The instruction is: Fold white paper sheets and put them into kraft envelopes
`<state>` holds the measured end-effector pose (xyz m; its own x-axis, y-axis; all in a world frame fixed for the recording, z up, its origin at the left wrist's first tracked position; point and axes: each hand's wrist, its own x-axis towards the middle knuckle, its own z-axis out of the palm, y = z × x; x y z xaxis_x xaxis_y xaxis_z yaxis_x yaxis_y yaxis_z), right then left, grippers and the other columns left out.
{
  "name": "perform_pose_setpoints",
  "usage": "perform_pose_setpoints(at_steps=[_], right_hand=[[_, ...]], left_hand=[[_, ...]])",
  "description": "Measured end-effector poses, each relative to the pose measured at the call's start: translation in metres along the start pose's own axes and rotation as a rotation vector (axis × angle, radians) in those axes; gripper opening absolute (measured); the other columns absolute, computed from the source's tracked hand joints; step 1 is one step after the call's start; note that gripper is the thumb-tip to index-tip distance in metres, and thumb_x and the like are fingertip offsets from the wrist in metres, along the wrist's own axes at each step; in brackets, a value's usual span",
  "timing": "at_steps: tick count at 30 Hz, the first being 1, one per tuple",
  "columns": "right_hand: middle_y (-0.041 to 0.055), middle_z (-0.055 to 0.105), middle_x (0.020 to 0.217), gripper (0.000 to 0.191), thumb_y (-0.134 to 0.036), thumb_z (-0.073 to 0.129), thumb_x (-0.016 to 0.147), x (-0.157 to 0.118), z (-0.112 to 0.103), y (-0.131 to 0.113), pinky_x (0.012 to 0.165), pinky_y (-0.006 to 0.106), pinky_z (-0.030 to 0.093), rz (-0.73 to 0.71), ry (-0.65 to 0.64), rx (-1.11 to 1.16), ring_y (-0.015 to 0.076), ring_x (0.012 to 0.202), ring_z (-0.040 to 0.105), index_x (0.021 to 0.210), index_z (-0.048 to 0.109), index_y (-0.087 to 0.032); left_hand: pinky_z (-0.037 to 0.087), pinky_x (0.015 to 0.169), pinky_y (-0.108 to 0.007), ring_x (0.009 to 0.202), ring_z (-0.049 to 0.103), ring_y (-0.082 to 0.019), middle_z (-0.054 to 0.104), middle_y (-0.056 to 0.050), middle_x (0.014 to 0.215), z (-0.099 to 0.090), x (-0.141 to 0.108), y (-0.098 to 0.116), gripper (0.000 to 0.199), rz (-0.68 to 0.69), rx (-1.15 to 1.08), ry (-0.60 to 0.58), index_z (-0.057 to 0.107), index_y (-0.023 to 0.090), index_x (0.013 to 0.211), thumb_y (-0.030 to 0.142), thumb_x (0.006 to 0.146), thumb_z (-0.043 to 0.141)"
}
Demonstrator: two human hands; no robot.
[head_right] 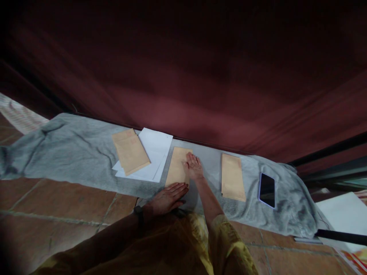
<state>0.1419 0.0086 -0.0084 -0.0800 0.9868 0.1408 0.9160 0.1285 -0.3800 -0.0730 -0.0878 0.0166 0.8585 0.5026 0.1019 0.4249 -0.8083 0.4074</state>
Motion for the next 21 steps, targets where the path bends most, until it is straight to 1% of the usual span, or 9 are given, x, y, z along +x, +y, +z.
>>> perform_pose_setpoints(at_steps=[3,6,10,17,21], right_hand=[[0.0122,0.039,0.163,0.06,-0.041,0.03,0.105,-0.003,-0.001,-0.002,0.126,0.046,0.02,0.007,-0.02,-0.036,0.0255,0.152,0.035,0.157,0.038,-0.013],[0.012,0.036,0.164,0.061,-0.039,0.028,0.106,-0.011,-0.002,-0.003,0.126,0.046,0.02,-0.017,-0.049,-0.1,0.0251,0.153,0.033,0.159,0.034,-0.011],[0.0111,0.034,0.165,0.06,-0.038,0.025,0.107,-0.024,-0.004,-0.004,0.126,0.044,0.022,-0.053,-0.071,-0.168,0.0228,0.153,0.032,0.16,0.031,-0.011],[0.0112,0.037,0.163,0.056,-0.034,0.03,0.107,-0.046,0.0,-0.008,0.126,0.043,0.025,-0.084,-0.005,-0.207,0.0231,0.151,0.037,0.157,0.038,-0.011],[0.0129,0.039,0.162,0.055,-0.032,0.031,0.107,-0.061,0.0,-0.012,0.125,0.046,0.027,-0.118,0.019,-0.2,0.0235,0.15,0.038,0.157,0.038,-0.01]], left_hand=[[0.021,0.127,-0.038,0.151,0.037,-0.023,0.039,-0.01,0.163,0.001,0.0,-0.001,0.056,0.003,0.019,0.017,0.04,0.02,0.156,0.046,0.106,0.044],[0.022,0.127,-0.037,0.15,0.038,-0.021,0.041,-0.009,0.162,0.003,-0.001,-0.002,0.056,0.027,0.053,0.042,0.04,0.021,0.156,0.048,0.107,0.039],[0.023,0.126,-0.036,0.149,0.04,-0.02,0.043,-0.01,0.161,0.006,-0.002,-0.003,0.056,0.049,0.133,0.059,0.042,0.017,0.154,0.049,0.108,0.036],[0.024,0.125,-0.035,0.148,0.041,-0.02,0.045,-0.01,0.16,0.009,-0.002,-0.004,0.056,0.058,0.201,0.073,0.042,0.017,0.154,0.048,0.108,0.038],[0.025,0.125,-0.035,0.148,0.042,-0.02,0.048,-0.011,0.158,0.011,-0.002,-0.004,0.055,0.053,0.218,0.078,0.044,0.017,0.153,0.047,0.107,0.04]])
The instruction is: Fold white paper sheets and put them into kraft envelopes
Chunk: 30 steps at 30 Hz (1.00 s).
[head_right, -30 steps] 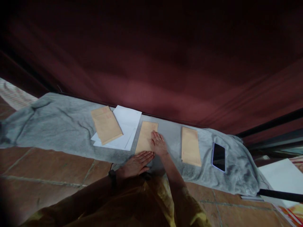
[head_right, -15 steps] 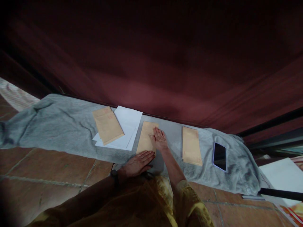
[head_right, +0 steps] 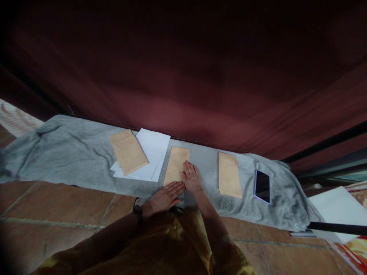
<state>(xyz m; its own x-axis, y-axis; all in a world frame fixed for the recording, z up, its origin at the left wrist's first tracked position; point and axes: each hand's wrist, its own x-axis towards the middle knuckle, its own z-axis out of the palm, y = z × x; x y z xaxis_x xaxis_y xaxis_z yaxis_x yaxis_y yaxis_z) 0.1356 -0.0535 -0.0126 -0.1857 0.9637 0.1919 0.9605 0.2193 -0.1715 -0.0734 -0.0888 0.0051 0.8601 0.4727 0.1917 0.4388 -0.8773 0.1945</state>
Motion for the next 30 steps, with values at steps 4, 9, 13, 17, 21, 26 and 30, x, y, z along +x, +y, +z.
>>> perform_pose_setpoints(at_steps=[4,9,13,17,21,26,30], right_hand=[[0.0126,0.041,0.161,0.054,-0.029,0.03,0.107,-0.014,-0.006,-0.007,0.124,0.047,0.029,-0.013,0.018,0.021,0.0226,0.15,0.038,0.158,0.035,-0.012],[0.013,0.041,0.161,0.054,-0.028,0.027,0.108,-0.037,-0.015,-0.016,0.124,0.048,0.031,-0.055,0.004,0.061,0.0221,0.15,0.039,0.159,0.033,-0.014],[0.0094,0.041,0.162,0.052,-0.033,0.026,0.109,-0.056,-0.017,-0.019,0.124,0.046,0.031,-0.089,-0.023,0.091,0.0209,0.15,0.039,0.158,0.038,-0.017],[0.0072,0.04,0.163,0.052,-0.034,0.026,0.109,-0.057,-0.017,-0.014,0.124,0.045,0.031,-0.105,-0.056,0.096,0.02,0.15,0.038,0.158,0.037,-0.019],[0.0097,0.04,0.162,0.053,-0.03,0.03,0.107,-0.031,-0.014,-0.006,0.124,0.045,0.03,-0.084,-0.047,0.069,0.0212,0.15,0.038,0.159,0.035,-0.016],[0.011,0.041,0.161,0.054,-0.031,0.03,0.107,0.012,-0.006,0.004,0.125,0.044,0.027,0.005,-0.027,0.039,0.0215,0.15,0.039,0.158,0.038,-0.015],[0.0092,0.041,0.161,0.055,-0.031,0.026,0.108,0.038,-0.003,0.01,0.127,0.043,0.023,0.044,-0.041,0.033,0.0184,0.15,0.039,0.161,0.029,-0.019]], left_hand=[[0.026,0.124,-0.036,0.146,0.044,-0.02,0.051,-0.011,0.155,0.003,0.0,0.001,0.054,-0.008,0.015,0.022,0.046,0.017,0.152,0.045,0.106,0.042],[0.026,0.125,-0.041,0.143,0.048,-0.022,0.058,-0.011,0.149,0.008,-0.003,0.002,0.049,-0.018,0.065,0.081,0.054,0.017,0.145,0.044,0.106,0.045],[0.023,0.127,-0.045,0.143,0.048,-0.023,0.059,-0.012,0.148,0.011,-0.006,0.003,0.047,-0.059,0.11,0.138,0.057,0.016,0.141,0.044,0.106,0.044],[0.023,0.127,-0.043,0.144,0.048,-0.021,0.06,-0.011,0.147,0.013,-0.006,0.003,0.047,-0.079,0.119,0.164,0.056,0.016,0.143,0.042,0.106,0.042],[0.021,0.128,-0.041,0.145,0.046,-0.019,0.058,-0.008,0.149,0.011,-0.004,0.003,0.046,-0.083,0.122,0.154,0.055,0.017,0.144,0.041,0.108,0.039],[0.021,0.128,-0.041,0.146,0.045,-0.019,0.056,-0.007,0.151,0.011,-0.005,0.002,0.044,-0.09,0.119,0.153,0.057,0.018,0.142,0.041,0.107,0.041],[0.025,0.127,-0.041,0.144,0.046,-0.019,0.057,-0.008,0.15,0.01,-0.005,0.002,0.043,-0.098,0.088,0.173,0.058,0.018,0.141,0.038,0.107,0.042]])
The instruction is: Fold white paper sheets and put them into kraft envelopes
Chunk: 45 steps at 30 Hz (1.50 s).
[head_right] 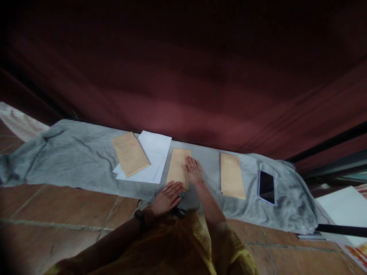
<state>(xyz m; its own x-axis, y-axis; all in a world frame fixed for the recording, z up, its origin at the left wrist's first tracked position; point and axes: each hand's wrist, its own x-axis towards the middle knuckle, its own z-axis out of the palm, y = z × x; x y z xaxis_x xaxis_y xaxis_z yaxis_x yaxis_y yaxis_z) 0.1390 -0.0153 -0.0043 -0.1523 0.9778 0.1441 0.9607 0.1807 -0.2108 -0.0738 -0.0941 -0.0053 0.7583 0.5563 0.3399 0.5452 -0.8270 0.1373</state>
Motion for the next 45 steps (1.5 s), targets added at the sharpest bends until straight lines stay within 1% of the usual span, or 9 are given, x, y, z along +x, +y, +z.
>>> perform_pose_setpoints(at_steps=[4,8,16,23,27,32,37,42,45], right_hand=[[0.0096,0.038,0.163,0.057,-0.03,0.028,0.107,0.01,0.002,0.0,0.128,0.043,0.02,0.025,0.032,0.01,0.0181,0.15,0.039,0.163,0.022,-0.019],[0.0111,0.037,0.163,0.057,-0.031,0.027,0.108,0.001,0.004,-0.005,0.127,0.046,0.02,0.018,0.069,0.015,0.0199,0.15,0.038,0.163,0.022,-0.018],[0.0107,0.046,0.158,0.051,-0.029,0.028,0.108,-0.061,-0.004,-0.013,0.124,0.048,0.029,-0.031,0.051,0.108,0.0225,0.148,0.043,0.155,0.043,-0.016],[0.0094,0.054,0.153,0.047,-0.03,0.032,0.108,-0.107,-0.016,-0.014,0.122,0.047,0.032,-0.069,0.039,0.208,0.0213,0.142,0.049,0.149,0.052,-0.019],[0.0088,0.062,0.145,0.042,-0.032,0.04,0.106,-0.11,-0.016,-0.018,0.12,0.046,0.036,-0.044,0.093,0.231,0.0215,0.136,0.056,0.143,0.059,-0.022],[0.0066,0.071,0.132,0.038,-0.026,0.038,0.105,-0.101,-0.015,-0.03,0.117,0.045,0.038,0.075,0.212,0.287,0.0199,0.125,0.062,0.129,0.068,-0.024],[0.0094,0.069,0.135,0.041,-0.02,0.037,0.104,-0.103,-0.007,-0.046,0.117,0.046,0.039,0.111,0.256,0.238,0.0216,0.128,0.059,0.131,0.066,-0.02],[0.0102,0.06,0.148,0.045,-0.023,0.039,0.103,-0.123,0.0,-0.07,0.123,0.046,0.035,-0.076,0.181,0.171,0.0228,0.139,0.052,0.143,0.059,-0.016],[0.01,0.055,0.152,0.05,-0.026,0.04,0.104,-0.13,-0.002,-0.078,0.124,0.045,0.034,-0.093,0.123,0.128,0.0228,0.141,0.051,0.151,0.05,-0.016]], left_hand=[[0.032,0.125,-0.043,0.141,0.051,-0.019,0.059,-0.009,0.148,-0.005,0.001,-0.001,0.039,-0.009,-0.071,0.003,0.059,0.017,0.138,0.029,0.106,0.04],[0.039,0.122,-0.043,0.139,0.053,-0.018,0.061,-0.009,0.146,-0.008,0.002,-0.004,0.039,-0.043,-0.149,0.011,0.059,0.018,0.138,0.021,0.104,0.04],[0.047,0.115,-0.039,0.136,0.056,-0.018,0.065,-0.008,0.139,0.004,0.0,-0.008,0.037,-0.139,-0.218,0.036,0.059,0.019,0.135,0.017,0.103,0.043],[0.049,0.113,-0.039,0.132,0.059,-0.019,0.068,-0.01,0.134,-0.005,0.005,-0.009,0.037,-0.149,-0.254,0.02,0.06,0.017,0.133,0.012,0.099,0.046],[0.052,0.11,-0.041,0.129,0.061,-0.021,0.069,-0.01,0.131,-0.006,0.01,-0.012,0.035,-0.216,-0.301,0.062,0.062,0.019,0.129,0.012,0.099,0.046],[0.054,0.108,-0.039,0.125,0.063,-0.02,0.07,-0.009,0.127,-0.006,0.015,-0.013,0.033,-0.276,-0.346,0.1,0.064,0.019,0.124,0.011,0.098,0.046],[0.057,0.105,-0.04,0.118,0.066,-0.02,0.071,-0.007,0.121,-0.008,0.017,-0.012,0.036,-0.302,-0.376,0.136,0.066,0.021,0.119,0.006,0.095,0.043],[0.054,0.108,-0.039,0.121,0.063,-0.02,0.07,-0.009,0.124,-0.006,0.016,-0.011,0.037,-0.297,-0.361,0.118,0.065,0.019,0.12,0.003,0.091,0.049],[0.052,0.111,-0.04,0.125,0.061,-0.021,0.069,-0.01,0.128,-0.005,0.014,-0.011,0.045,-0.287,-0.334,0.079,0.063,0.018,0.127,0.001,0.087,0.049]])
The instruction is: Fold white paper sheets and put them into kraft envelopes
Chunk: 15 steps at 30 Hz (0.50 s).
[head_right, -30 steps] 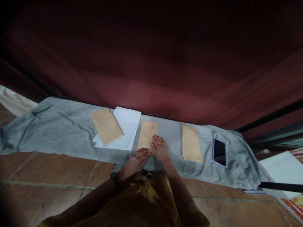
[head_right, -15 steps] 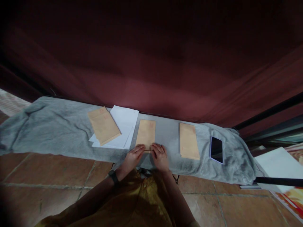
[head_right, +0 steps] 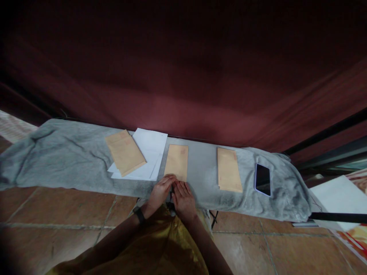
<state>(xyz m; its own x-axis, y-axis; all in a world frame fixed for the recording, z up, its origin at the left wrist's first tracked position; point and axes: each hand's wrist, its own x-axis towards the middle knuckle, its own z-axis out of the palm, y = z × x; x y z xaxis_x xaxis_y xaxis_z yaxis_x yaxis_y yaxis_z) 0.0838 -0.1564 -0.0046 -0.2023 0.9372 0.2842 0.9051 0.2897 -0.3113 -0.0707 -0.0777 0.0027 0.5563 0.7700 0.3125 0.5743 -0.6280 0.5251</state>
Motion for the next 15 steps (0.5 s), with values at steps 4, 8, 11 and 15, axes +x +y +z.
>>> perform_pose_setpoints(at_steps=[4,8,11,15], right_hand=[[0.0096,0.054,0.153,0.049,-0.027,0.04,0.104,0.0,-0.005,-0.001,0.126,0.046,0.032,0.028,-0.017,-0.01,0.0226,0.142,0.05,0.151,0.049,-0.016],[0.0106,0.053,0.153,0.048,-0.023,0.04,0.103,-0.001,-0.004,0.0,0.126,0.045,0.031,0.073,0.002,-0.022,0.0222,0.142,0.05,0.148,0.053,-0.014],[0.0102,0.054,0.153,0.048,-0.022,0.04,0.103,-0.003,-0.003,0.0,0.126,0.045,0.03,0.08,0.006,-0.011,0.0224,0.143,0.049,0.148,0.054,-0.013],[0.0112,0.055,0.152,0.049,-0.023,0.04,0.103,-0.006,-0.003,0.004,0.125,0.047,0.032,0.093,0.029,0.002,0.0234,0.143,0.049,0.151,0.05,-0.014]], left_hand=[[0.05,0.113,-0.044,0.131,0.059,-0.023,0.066,-0.011,0.136,-0.001,-0.007,-0.001,0.052,0.042,0.096,-0.045,0.059,0.019,0.136,0.003,0.088,0.046],[0.04,0.12,-0.045,0.144,0.048,-0.023,0.056,-0.012,0.15,0.0,-0.024,0.0,0.048,0.159,0.242,-0.077,0.05,0.015,0.146,0.016,0.099,0.044],[0.033,0.124,-0.042,0.148,0.042,-0.022,0.05,-0.012,0.156,0.001,-0.037,0.003,0.05,0.155,0.328,-0.089,0.043,0.014,0.153,0.027,0.104,0.041],[0.031,0.124,-0.041,0.149,0.04,-0.022,0.046,-0.011,0.159,0.001,-0.044,0.004,0.053,0.113,0.384,-0.095,0.041,0.015,0.155,0.037,0.106,0.04]])
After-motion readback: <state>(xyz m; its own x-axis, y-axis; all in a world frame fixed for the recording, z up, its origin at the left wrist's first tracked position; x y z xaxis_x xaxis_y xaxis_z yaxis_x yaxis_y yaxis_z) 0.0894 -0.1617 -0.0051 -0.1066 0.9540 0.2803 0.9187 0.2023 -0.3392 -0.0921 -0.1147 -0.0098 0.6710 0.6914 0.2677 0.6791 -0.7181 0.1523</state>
